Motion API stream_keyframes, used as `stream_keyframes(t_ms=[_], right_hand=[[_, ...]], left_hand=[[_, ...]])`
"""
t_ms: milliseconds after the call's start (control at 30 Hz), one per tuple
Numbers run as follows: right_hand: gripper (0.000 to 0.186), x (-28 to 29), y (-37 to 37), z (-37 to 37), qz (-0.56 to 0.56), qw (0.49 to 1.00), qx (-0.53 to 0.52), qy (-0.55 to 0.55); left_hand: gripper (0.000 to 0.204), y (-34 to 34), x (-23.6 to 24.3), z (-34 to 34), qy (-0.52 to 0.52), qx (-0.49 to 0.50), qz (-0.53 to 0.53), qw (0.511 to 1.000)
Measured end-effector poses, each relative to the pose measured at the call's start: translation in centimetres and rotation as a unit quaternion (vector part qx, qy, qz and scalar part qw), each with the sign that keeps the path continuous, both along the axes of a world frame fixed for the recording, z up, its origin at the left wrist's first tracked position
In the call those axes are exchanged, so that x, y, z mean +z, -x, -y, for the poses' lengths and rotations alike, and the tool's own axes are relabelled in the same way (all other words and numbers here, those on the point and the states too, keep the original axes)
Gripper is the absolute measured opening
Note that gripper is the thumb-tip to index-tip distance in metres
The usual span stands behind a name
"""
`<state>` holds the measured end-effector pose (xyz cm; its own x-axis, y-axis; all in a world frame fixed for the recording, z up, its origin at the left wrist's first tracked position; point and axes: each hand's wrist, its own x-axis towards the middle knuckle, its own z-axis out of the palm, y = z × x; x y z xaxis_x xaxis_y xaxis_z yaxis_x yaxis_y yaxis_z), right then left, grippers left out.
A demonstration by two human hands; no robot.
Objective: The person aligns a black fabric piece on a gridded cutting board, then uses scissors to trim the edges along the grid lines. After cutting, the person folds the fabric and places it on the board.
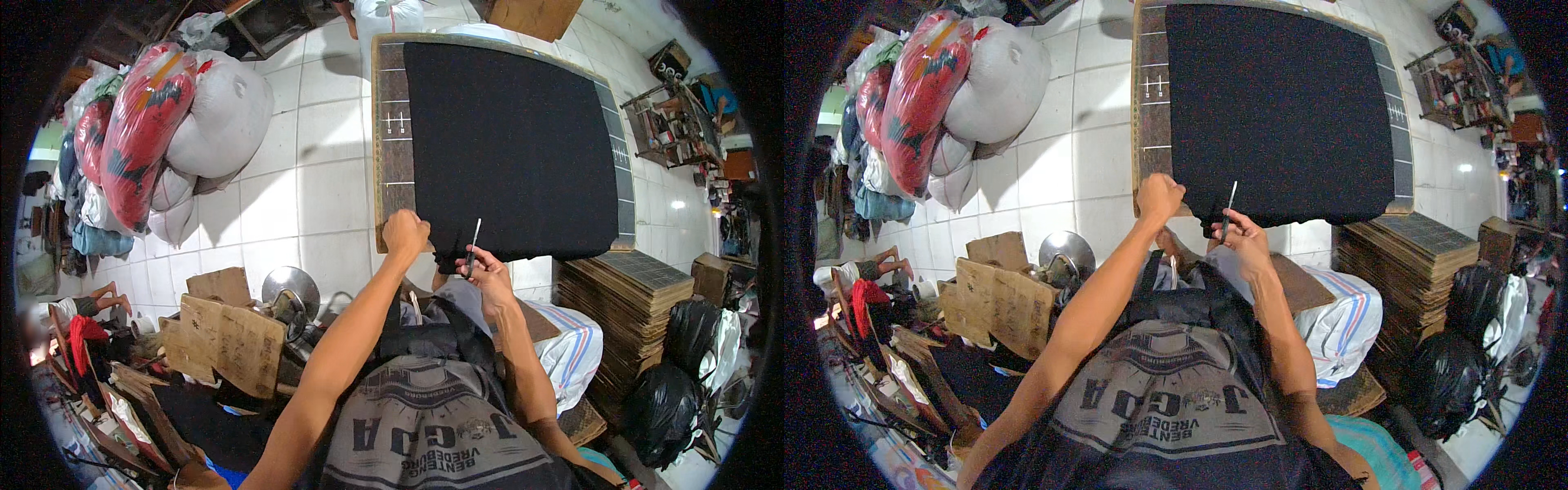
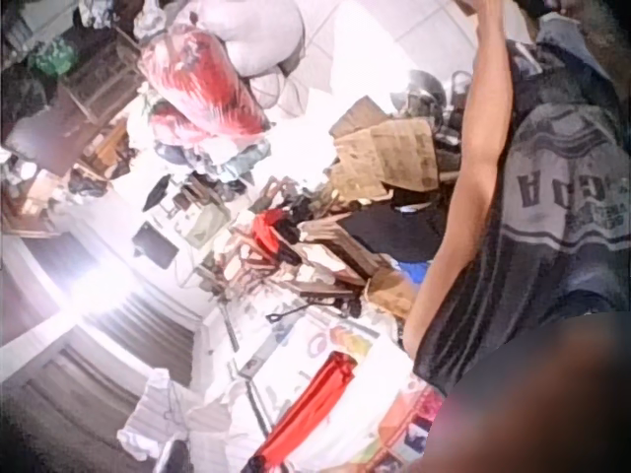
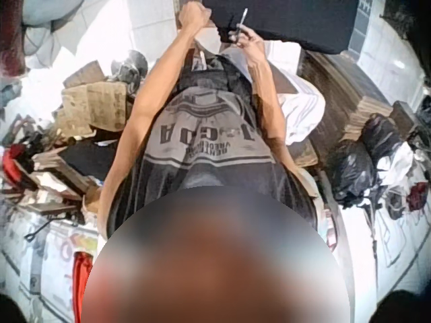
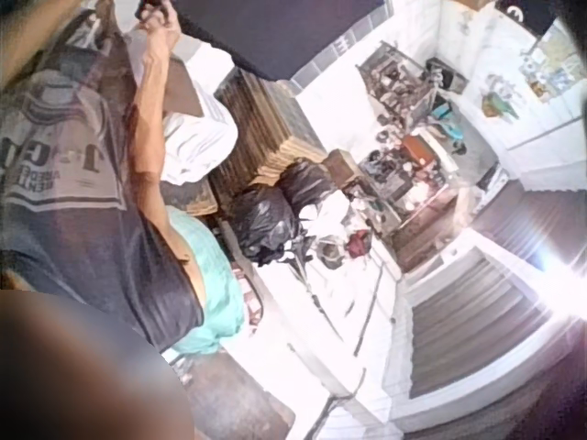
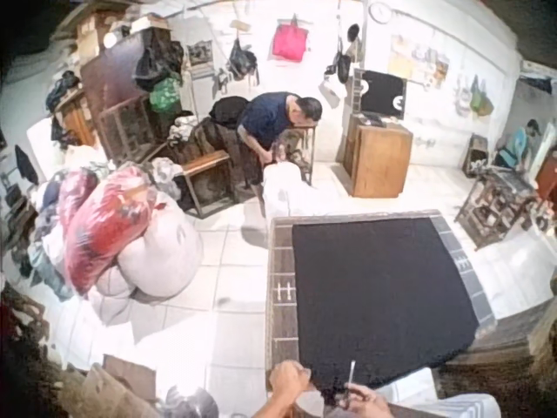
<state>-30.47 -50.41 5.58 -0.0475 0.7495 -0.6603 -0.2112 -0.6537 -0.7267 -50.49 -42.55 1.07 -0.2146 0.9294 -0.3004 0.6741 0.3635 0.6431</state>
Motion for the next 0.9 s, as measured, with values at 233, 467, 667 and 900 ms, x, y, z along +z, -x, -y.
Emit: stream_keyframes(t_ms=[233,467,667,900], right_hand=[[0.042,-0.4,0.8,3.2,-0.077,0.995,0.009,0.056],[0.034,0.0,1.7,3.8,-0.128,0.986,0.041,0.097],[0.047,-0.3,2.4,3.6,-0.210,0.971,0.049,0.101],[0.058,-0.9,3.9,3.4,-0.201,0.974,0.053,0.085]], left_hand=[[0.014,1.1,0.3,-3.2,0.155,0.097,0.255,0.950],[0.011,1.5,1.3,-4.9,0.192,0.048,0.275,0.941],[0.012,1.8,1.5,-6.5,0.231,-0.003,0.260,0.938],[0.014,2.4,0.8,-4.5,0.184,0.018,0.271,0.945]])
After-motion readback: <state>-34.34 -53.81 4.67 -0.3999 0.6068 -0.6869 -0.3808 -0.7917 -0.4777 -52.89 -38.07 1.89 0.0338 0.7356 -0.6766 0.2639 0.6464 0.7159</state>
